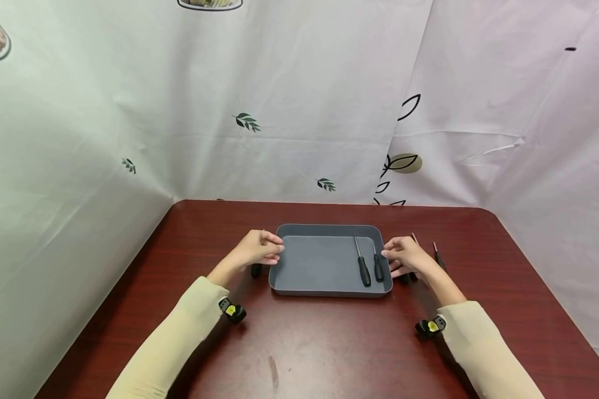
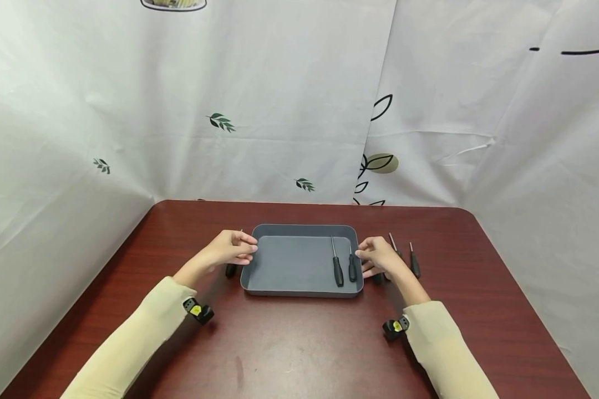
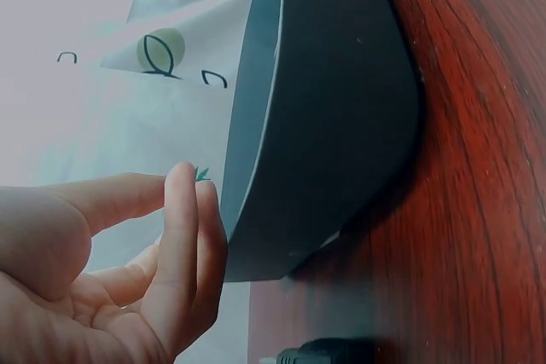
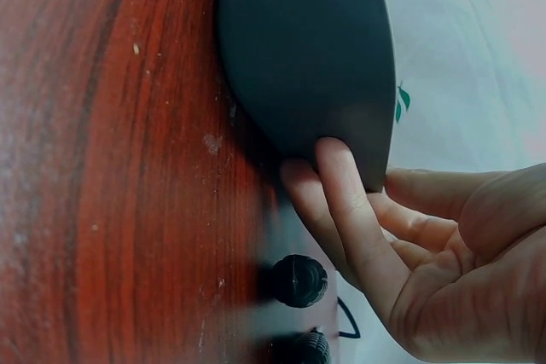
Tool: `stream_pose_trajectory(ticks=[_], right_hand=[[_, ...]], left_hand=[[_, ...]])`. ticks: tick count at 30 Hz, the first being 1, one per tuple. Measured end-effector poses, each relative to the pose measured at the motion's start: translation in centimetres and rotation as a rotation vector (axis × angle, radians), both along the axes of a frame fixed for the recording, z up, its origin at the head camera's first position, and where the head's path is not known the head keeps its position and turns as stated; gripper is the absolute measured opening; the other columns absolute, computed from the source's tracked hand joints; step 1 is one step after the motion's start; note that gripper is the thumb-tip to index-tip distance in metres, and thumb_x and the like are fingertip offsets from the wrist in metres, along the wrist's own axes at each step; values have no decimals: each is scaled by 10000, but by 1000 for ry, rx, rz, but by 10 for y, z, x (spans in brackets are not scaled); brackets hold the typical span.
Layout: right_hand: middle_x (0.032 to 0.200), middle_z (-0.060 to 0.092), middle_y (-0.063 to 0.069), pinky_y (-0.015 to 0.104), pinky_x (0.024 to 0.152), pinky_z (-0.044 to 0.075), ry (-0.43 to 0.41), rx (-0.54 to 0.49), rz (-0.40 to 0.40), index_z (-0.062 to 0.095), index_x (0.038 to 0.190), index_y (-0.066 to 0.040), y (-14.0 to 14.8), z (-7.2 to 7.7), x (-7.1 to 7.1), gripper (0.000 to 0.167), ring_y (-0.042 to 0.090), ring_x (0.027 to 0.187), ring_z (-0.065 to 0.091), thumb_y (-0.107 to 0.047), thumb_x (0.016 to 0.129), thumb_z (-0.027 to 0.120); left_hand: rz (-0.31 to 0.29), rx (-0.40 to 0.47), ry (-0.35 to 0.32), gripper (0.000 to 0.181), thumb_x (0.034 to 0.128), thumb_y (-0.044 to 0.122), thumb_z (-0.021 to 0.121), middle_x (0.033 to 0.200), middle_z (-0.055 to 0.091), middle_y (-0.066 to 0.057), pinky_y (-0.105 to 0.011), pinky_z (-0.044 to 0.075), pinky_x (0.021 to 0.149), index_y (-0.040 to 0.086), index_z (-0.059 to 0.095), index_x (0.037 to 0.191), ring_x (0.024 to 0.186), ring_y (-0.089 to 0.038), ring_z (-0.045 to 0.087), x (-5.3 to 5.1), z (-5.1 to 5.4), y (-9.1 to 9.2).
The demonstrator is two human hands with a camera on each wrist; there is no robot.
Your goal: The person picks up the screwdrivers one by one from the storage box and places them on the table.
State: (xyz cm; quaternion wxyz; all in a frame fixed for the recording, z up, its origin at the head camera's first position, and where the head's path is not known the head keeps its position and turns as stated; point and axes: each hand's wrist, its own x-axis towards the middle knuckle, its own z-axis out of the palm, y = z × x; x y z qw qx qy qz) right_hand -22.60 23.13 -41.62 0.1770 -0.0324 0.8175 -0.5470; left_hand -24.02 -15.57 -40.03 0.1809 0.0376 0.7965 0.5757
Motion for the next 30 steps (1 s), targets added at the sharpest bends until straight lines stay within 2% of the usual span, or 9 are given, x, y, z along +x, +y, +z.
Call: stream_pose_trajectory(ticks=[5, 11, 18, 30], right_hand=[[994, 647, 193, 367, 606, 632, -5, 2, -12, 468, 1240, 185, 1, -2, -2, 306, 178, 659, 661, -21, 1024, 532], [940, 646, 151, 364, 602, 632, -13, 2, -14, 480, 1232, 177, 1, -3, -3, 293, 170, 648, 660, -21, 1023, 534], [975, 645, 190, 382, 615, 634, -5, -8, 6, 472, 1230, 193, 1, -2, -3, 303, 172, 653, 665, -19, 1024, 537], [948, 647, 169, 379, 601, 633, -16, -3, -1, 479, 1224, 184, 0, 0, -1, 298, 166, 637, 664, -25, 1022, 544]], left_hand=[[-8, -1, -2, 260, 942, 17, 677, 1062, 661, -298, -374, 631, 743, -109, 621, 1163, 841, -314, 711, 1, 3, 8], [-22, 2, -1, 295, 938, 11, 675, 1026, 662, -283, -407, 627, 765, -123, 610, 1193, 790, -260, 706, 1, 4, 18], [-57, -13, 3, 319, 945, 28, 675, 1037, 671, -295, -411, 624, 776, -128, 605, 1214, 796, -264, 715, 1, 5, 29], [-92, 48, -26, 350, 934, 0, 674, 1070, 661, -315, -351, 633, 710, -149, 576, 1236, 767, -250, 712, 0, 2, 44]])
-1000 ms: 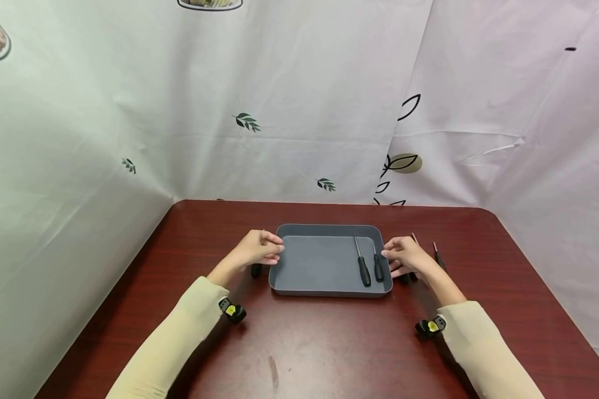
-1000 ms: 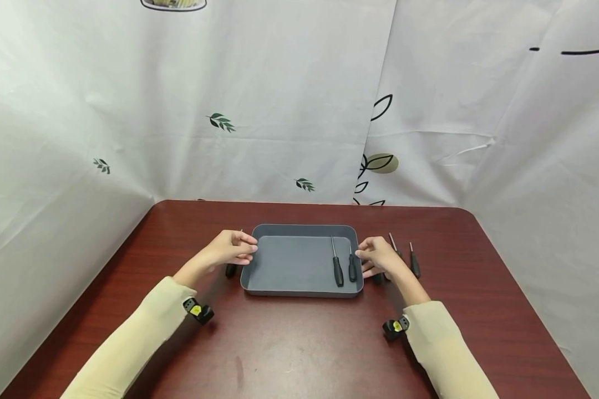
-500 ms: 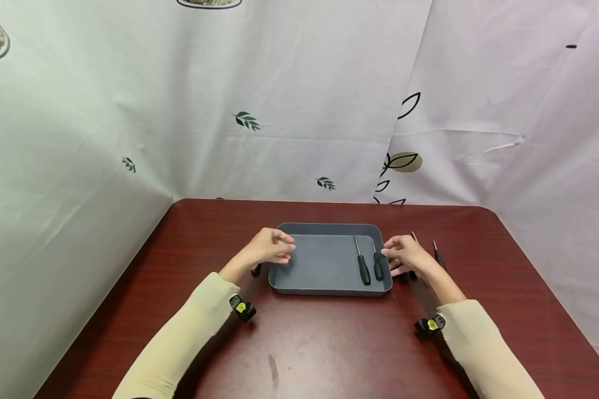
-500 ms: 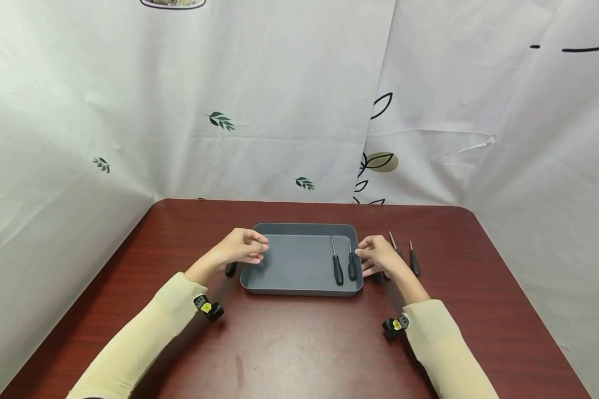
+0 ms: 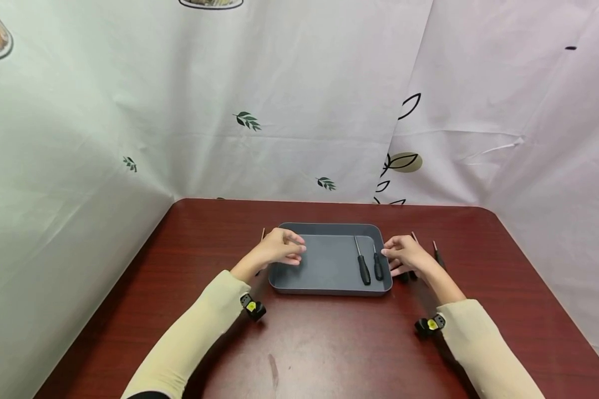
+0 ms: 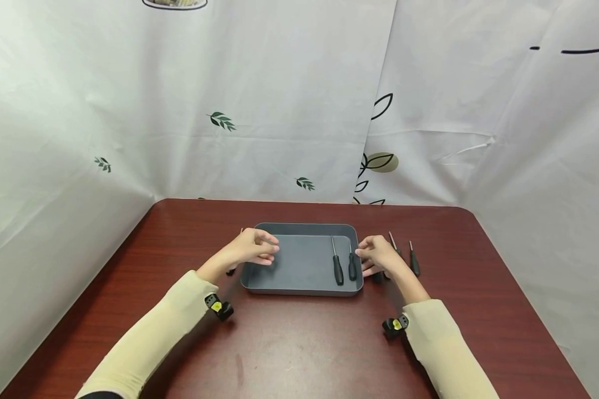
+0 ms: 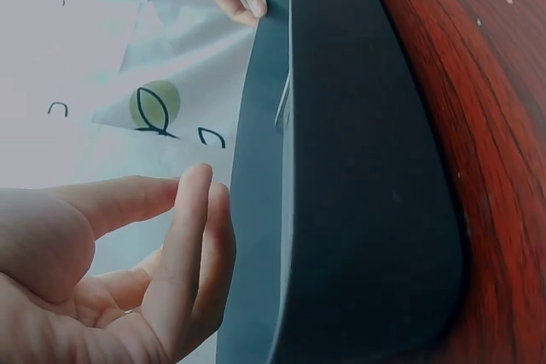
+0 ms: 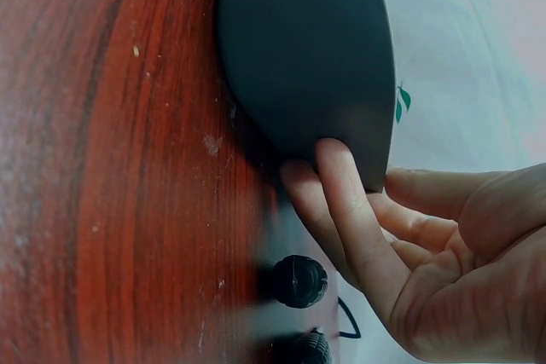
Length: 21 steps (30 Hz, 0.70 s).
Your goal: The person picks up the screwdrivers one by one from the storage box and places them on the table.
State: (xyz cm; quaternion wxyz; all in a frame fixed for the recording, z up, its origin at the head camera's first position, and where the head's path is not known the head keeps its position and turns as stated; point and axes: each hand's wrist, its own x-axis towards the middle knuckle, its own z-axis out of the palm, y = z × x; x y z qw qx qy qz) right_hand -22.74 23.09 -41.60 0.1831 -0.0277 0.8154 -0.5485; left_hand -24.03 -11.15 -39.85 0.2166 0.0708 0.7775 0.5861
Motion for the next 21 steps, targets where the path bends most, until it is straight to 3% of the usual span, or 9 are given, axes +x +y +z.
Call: stream_pose_trajectory(ticks=[6, 16, 21], right_hand=[[956, 651, 173, 378, 603, 633, 1, -8, -1, 472, 1226, 186, 0, -1, 0, 301, 168, 642, 667, -25, 1023, 543], [947, 657, 171, 370, 603, 633, 0, -4, -2, 476, 1229, 185, 0, -3, 0, 300, 169, 643, 665, -23, 1022, 540], [960, 650, 171, 378, 626, 635, 4, -3, -6, 474, 1238, 184, 1, -4, -1, 305, 173, 659, 671, -27, 1027, 534]], left_hand=[[-13, -22, 2, 321, 944, 18, 676, 1075, 673, -300, -391, 630, 741, -119, 597, 1223, 793, -271, 722, 3, 1, 9], [-33, 17, -20, 349, 942, 16, 680, 1076, 654, -305, -435, 618, 786, -126, 586, 1247, 841, -320, 722, 2, -6, 17], [-30, 22, -24, 361, 936, 15, 687, 1085, 655, -309, -416, 622, 778, -122, 587, 1254, 782, -263, 718, 3, -6, 27]])
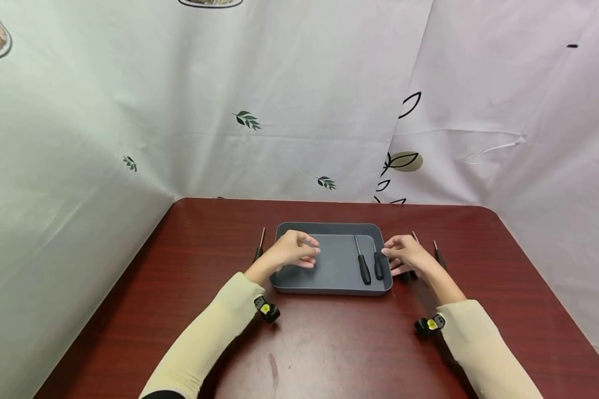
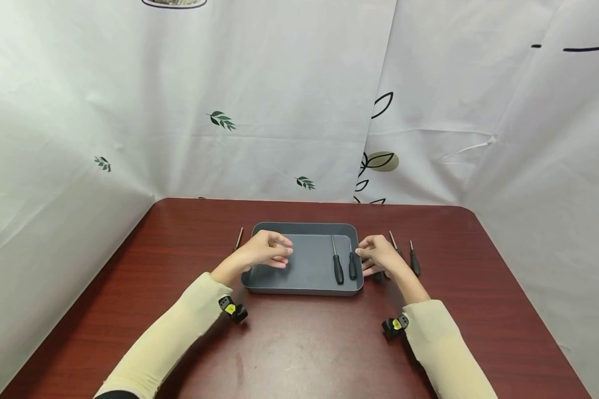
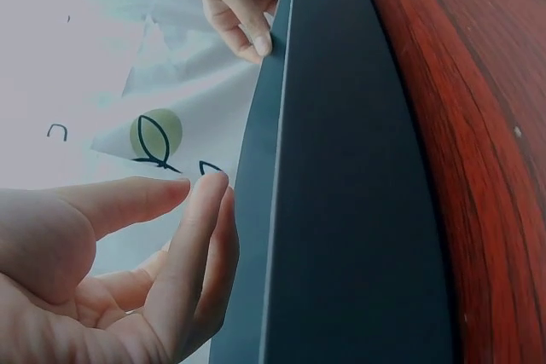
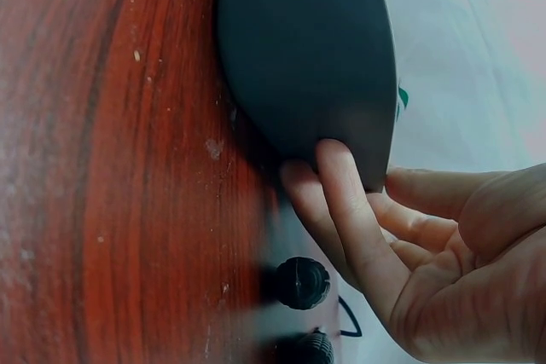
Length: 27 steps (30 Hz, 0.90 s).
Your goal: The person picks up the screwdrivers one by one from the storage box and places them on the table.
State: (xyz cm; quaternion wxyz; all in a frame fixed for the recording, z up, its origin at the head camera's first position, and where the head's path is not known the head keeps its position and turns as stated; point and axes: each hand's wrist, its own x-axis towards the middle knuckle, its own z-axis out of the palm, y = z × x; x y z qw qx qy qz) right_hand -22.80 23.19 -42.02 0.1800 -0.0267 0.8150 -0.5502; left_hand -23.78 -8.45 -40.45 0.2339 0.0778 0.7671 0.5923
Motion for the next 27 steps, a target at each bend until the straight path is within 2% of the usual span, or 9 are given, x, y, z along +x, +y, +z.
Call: stream_pose_trajectory(ticks=[3, 8, 16, 27], right_hand=[[959, 652, 169, 379, 624, 635, -1, -1, 1, 469, 1240, 187, 0, 1, 0, 312, 174, 662, 672, -31, 1028, 537], [961, 658, 179, 380, 613, 634, 0, -5, 4, 469, 1233, 185, 0, 1, 1, 312, 177, 659, 672, -35, 1025, 544], [957, 655, 173, 372, 600, 633, 1, -10, -2, 471, 1224, 179, -1, 1, 1, 300, 171, 651, 669, -31, 1023, 546], [962, 650, 178, 377, 606, 633, -2, -17, 4, 472, 1221, 177, 0, 1, 0, 297, 170, 657, 671, -33, 1024, 545]], left_hand=[[2, 9, -5, 361, 935, 11, 687, 1090, 652, -315, -409, 622, 777, -123, 588, 1255, 766, -238, 715, 0, 0, 6], [-11, 30, -20, 358, 943, 11, 678, 1108, 649, -313, -429, 617, 793, -124, 583, 1260, 838, -313, 723, -1, 0, 14], [-37, 45, -40, 346, 934, 7, 685, 1041, 666, -274, -341, 633, 702, -121, 597, 1244, 687, -170, 688, -3, -3, 27], [-31, 46, -31, 320, 933, 10, 688, 1039, 660, -275, -345, 634, 694, -117, 609, 1216, 679, -181, 689, 0, -4, 47]])
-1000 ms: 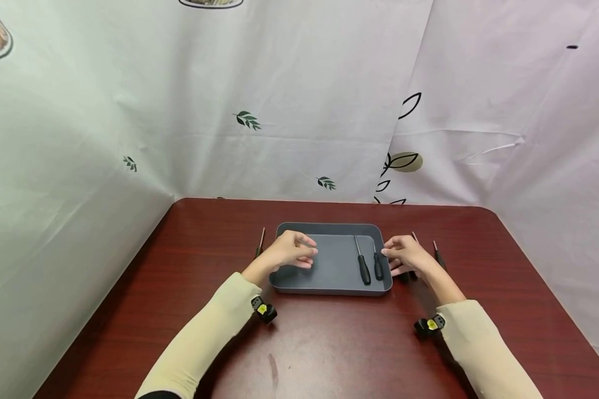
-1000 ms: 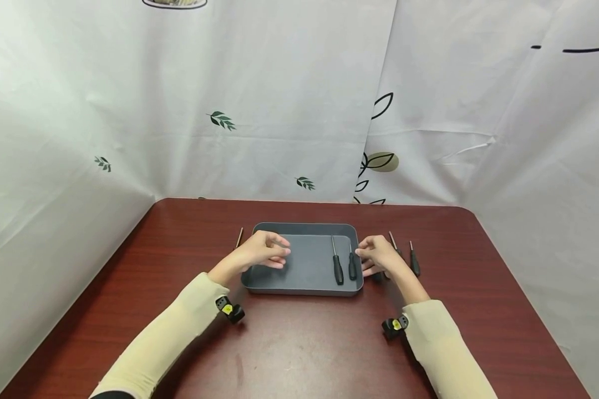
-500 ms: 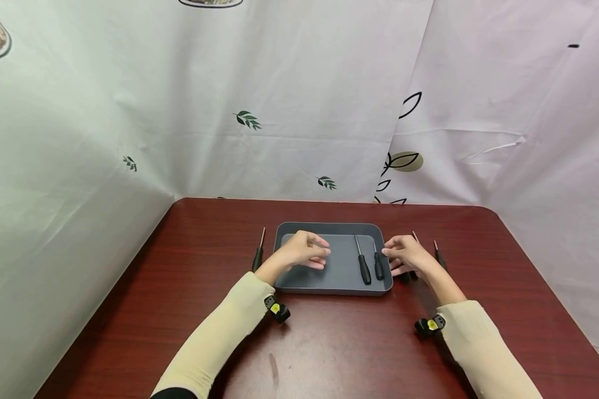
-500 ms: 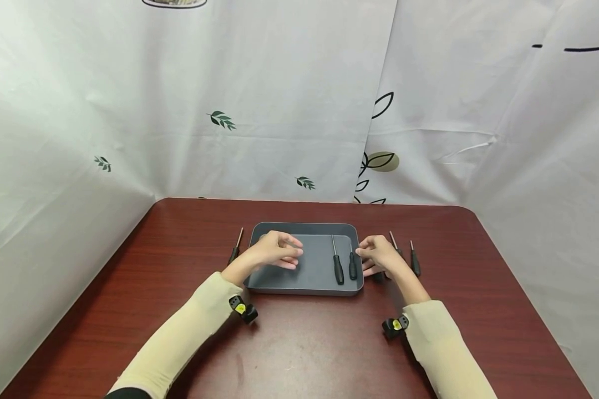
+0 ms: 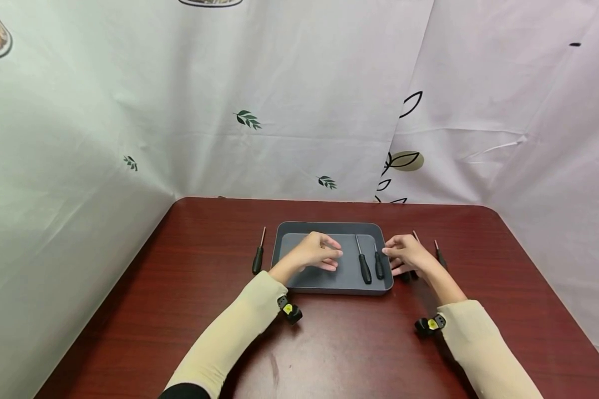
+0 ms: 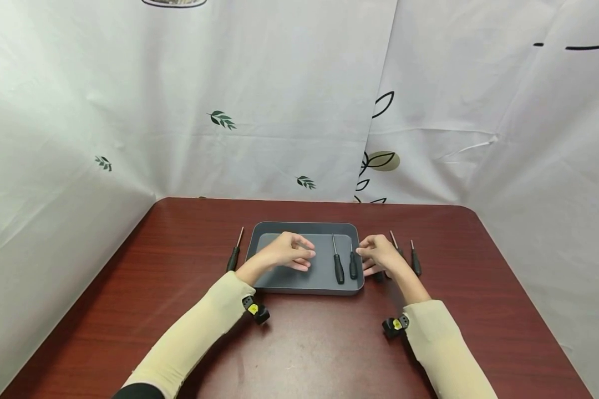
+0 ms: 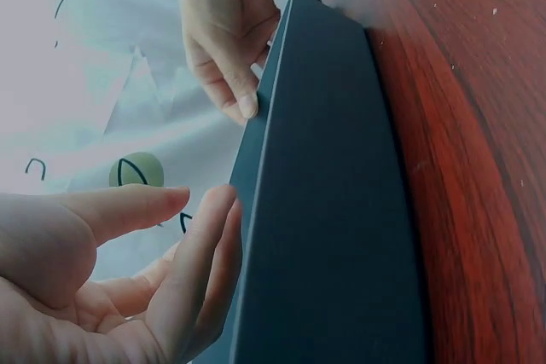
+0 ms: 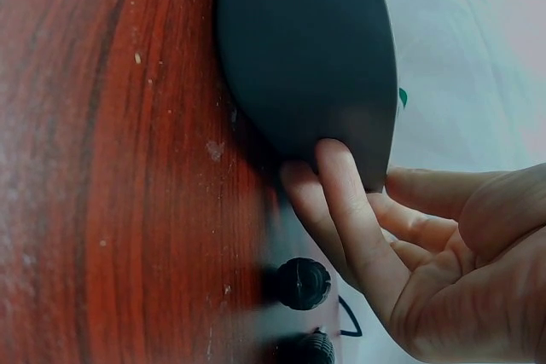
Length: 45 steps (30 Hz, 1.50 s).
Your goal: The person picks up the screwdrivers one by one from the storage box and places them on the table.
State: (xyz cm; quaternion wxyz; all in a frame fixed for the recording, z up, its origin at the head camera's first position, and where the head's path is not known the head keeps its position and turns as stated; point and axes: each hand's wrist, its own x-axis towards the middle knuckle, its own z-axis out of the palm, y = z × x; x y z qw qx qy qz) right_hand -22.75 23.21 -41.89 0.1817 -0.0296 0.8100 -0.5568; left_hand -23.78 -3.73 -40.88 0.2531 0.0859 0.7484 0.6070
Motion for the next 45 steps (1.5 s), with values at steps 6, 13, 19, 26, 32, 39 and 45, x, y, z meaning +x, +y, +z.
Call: stream_pose_trajectory(ticks=[6, 13, 19, 26, 32, 39, 45], right_hand=[[978, 646, 186, 375, 615, 634, 0, 5, 2, 465, 1238, 184, -1, 0, 1, 314, 172, 666, 669, -36, 1028, 540], [975, 651, 190, 380, 616, 634, 0, 9, 1, 470, 1233, 182, -1, 1, 1, 307, 175, 665, 672, -36, 1028, 539], [998, 642, 205, 384, 618, 635, 1, 18, 0, 465, 1244, 181, -1, 1, 2, 320, 178, 671, 669, -43, 1029, 542], [1002, 642, 207, 381, 611, 634, 4, 23, 0, 464, 1250, 182, -1, 1, 2, 326, 184, 669, 673, -44, 1028, 545], [941, 660, 162, 367, 597, 632, 3, 16, -10, 477, 1223, 178, 0, -1, -1, 288, 186, 654, 681, -25, 1026, 533], [943, 651, 159, 360, 601, 632, -4, 26, -21, 475, 1235, 174, 0, -1, -1, 296, 182, 657, 676, -33, 1030, 529], [951, 644, 159, 363, 602, 632, -11, 26, -24, 467, 1245, 174, -1, -1, -2, 302, 177, 653, 672, -30, 1028, 526]], left_hand=[[23, -12, 0, 242, 923, 10, 701, 1033, 670, -276, -327, 633, 654, -84, 648, 1140, 634, -164, 676, 2, -4, 10], [44, -6, -6, 207, 914, -5, 702, 1008, 670, -308, -320, 632, 639, -94, 659, 1096, 614, -170, 674, 4, -6, 19], [33, -5, -11, 240, 915, -13, 694, 997, 675, -315, -329, 632, 640, -119, 635, 1123, 612, -192, 692, 4, -8, 26], [55, -42, 5, 272, 906, -3, 712, 910, 692, -233, -297, 626, 609, -118, 631, 1139, 609, -206, 706, 3, -12, 35], [78, -63, 6, 308, 895, -5, 723, 915, 708, -225, -292, 623, 592, -120, 621, 1162, 649, -271, 726, 2, -12, 45], [74, -158, 69, 328, 910, 38, 727, 844, 693, -212, -258, 612, 571, -102, 613, 1184, 639, -245, 726, 7, -12, 57], [45, -252, 178, 362, 917, 88, 734, 784, 689, -152, -232, 603, 578, -116, 610, 1189, 576, -192, 708, 8, -16, 63]])
